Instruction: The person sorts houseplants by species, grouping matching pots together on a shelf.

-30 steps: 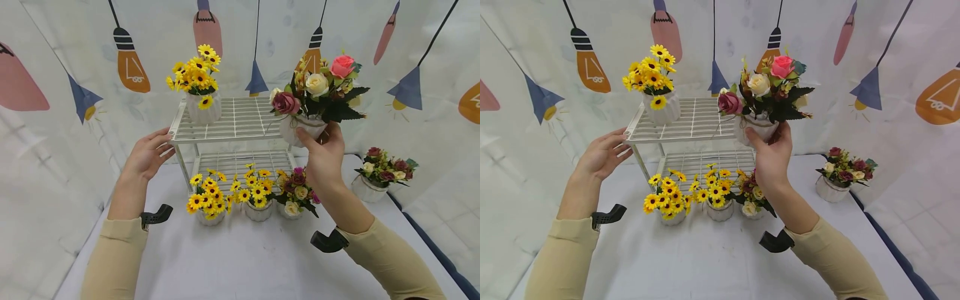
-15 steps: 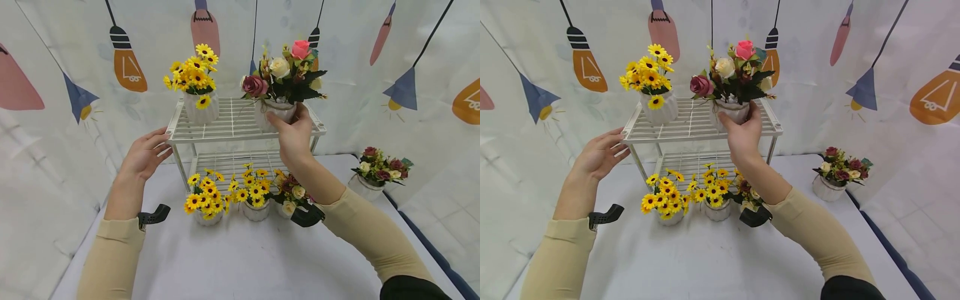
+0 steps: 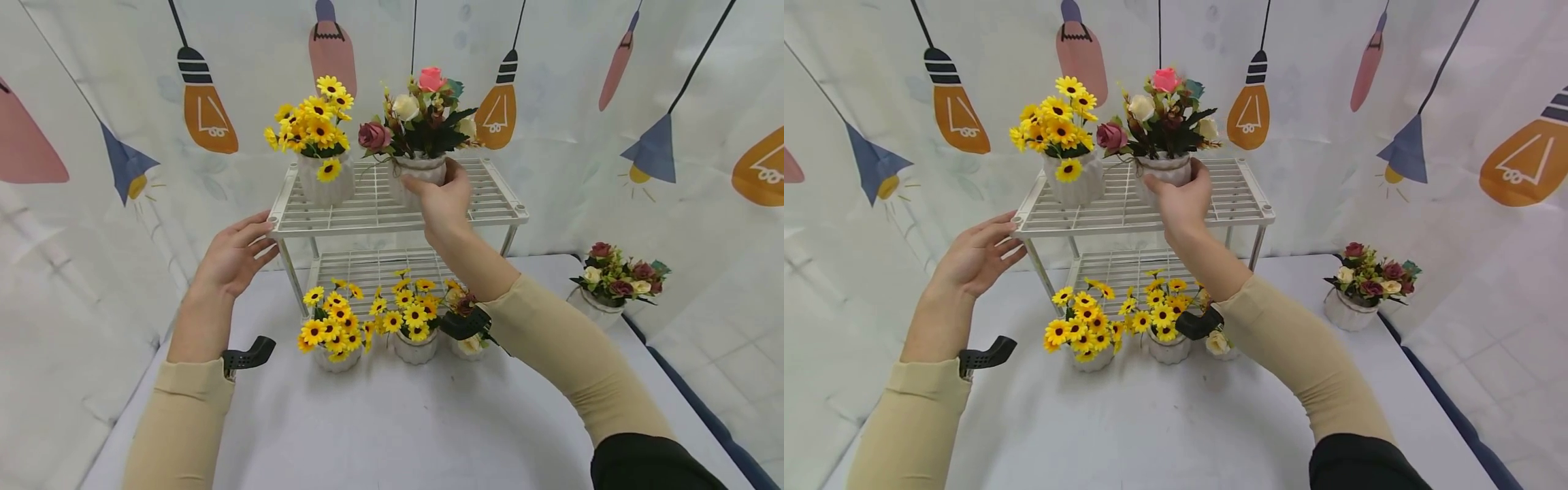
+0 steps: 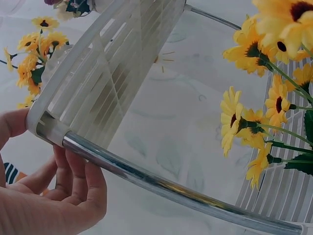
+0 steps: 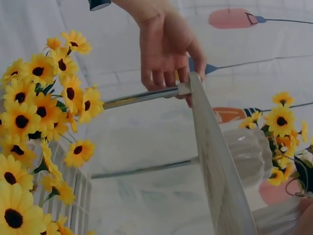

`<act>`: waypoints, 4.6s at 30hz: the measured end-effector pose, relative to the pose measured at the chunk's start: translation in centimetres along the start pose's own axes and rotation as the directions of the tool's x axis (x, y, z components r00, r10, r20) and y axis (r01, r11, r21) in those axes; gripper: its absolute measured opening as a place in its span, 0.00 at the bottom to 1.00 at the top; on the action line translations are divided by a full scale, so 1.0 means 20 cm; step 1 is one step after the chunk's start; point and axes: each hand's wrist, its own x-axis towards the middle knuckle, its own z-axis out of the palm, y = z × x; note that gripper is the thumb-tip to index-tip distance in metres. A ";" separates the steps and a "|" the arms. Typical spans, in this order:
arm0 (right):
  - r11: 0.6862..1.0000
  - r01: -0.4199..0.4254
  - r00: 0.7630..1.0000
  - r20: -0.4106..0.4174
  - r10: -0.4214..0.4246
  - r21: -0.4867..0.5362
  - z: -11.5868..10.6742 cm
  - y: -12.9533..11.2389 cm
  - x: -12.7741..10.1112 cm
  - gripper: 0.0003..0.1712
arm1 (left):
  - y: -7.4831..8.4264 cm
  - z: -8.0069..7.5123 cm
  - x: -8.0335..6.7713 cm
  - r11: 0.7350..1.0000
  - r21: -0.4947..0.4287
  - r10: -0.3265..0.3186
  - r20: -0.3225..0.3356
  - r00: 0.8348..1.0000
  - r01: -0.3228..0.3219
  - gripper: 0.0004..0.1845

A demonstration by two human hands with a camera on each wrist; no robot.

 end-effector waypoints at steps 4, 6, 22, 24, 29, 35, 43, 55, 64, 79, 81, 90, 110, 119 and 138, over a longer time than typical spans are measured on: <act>0.999 -0.039 0.999 -0.019 0.039 -0.020 0.06 0.02 0.03 0.46 | 0.00 0.00 0.00 1.000 -0.014 0.000 0.001 1.000 0.000 0.35; 0.997 -0.057 0.998 -0.032 0.056 -0.044 0.08 0.02 0.05 0.47 | 0.00 0.00 0.00 1.000 -0.020 0.000 0.001 1.000 0.000 0.34; 0.986 -0.099 0.989 -0.121 0.083 -0.132 0.22 0.11 0.14 0.46 | 0.00 -0.01 0.00 1.000 -0.029 0.002 0.016 1.000 -0.001 0.30; 0.985 -0.090 0.990 -0.119 0.073 -0.148 0.22 0.11 0.13 0.47 | 0.00 -0.01 0.00 1.000 -0.023 0.001 0.015 1.000 -0.001 0.31; 0.983 -0.051 0.997 -0.074 0.039 -0.175 0.20 0.09 0.12 0.51 | 0.01 0.00 0.00 1.000 -0.015 0.006 0.009 1.000 -0.006 0.32; 0.988 -0.046 0.999 -0.004 0.046 -0.149 0.14 0.01 0.04 0.53 | 0.01 0.00 0.00 1.000 -0.015 -0.004 0.004 1.000 0.004 0.32; 0.987 -0.001 0.996 0.084 0.015 -0.162 0.02 -0.06 -0.14 0.51 | 0.00 0.00 0.00 1.000 0.002 -0.010 -0.010 1.000 0.010 0.34; 0.940 0.183 0.973 0.191 -0.131 -0.287 -0.31 -0.04 -0.27 0.47 | 0.01 0.00 0.00 1.000 0.003 0.014 0.000 1.000 -0.014 0.34; 0.921 0.216 0.970 0.175 -0.166 -0.324 -0.57 0.00 -0.33 0.43 | 0.00 0.01 0.00 1.000 0.011 0.012 -0.007 1.000 -0.012 0.34; 0.974 0.067 0.988 -0.121 -0.095 -0.215 -0.94 0.09 -0.39 0.42 | 0.00 0.01 -0.01 1.000 0.001 0.008 -0.009 1.000 -0.008 0.33; 0.978 0.019 0.984 -0.171 -0.055 -0.208 -1.01 0.11 -0.41 0.42 | -0.01 0.01 -0.01 1.000 -0.001 0.008 -0.011 1.000 -0.008 0.33; 0.957 -0.248 0.892 -0.420 0.165 -0.151 -1.31 0.24 -0.49 0.35 | 0.00 0.01 -0.01 1.000 0.008 0.013 -0.010 1.000 -0.012 0.34; 0.856 -0.455 0.709 -0.681 0.182 -0.245 -1.79 0.45 -0.34 0.46 | -0.01 0.02 -0.01 1.000 0.001 0.019 -0.008 1.000 -0.019 0.33; 0.860 -0.485 0.692 -0.672 0.264 -0.161 -1.90 0.46 -0.25 0.62 | -0.01 0.02 -0.01 1.000 0.002 0.017 -0.018 1.000 -0.017 0.34; 0.901 -0.435 0.682 -0.657 0.321 -0.011 -1.93 0.49 -0.13 0.62 | 0.00 0.03 -0.01 1.000 0.003 0.029 -0.023 0.999 -0.029 0.33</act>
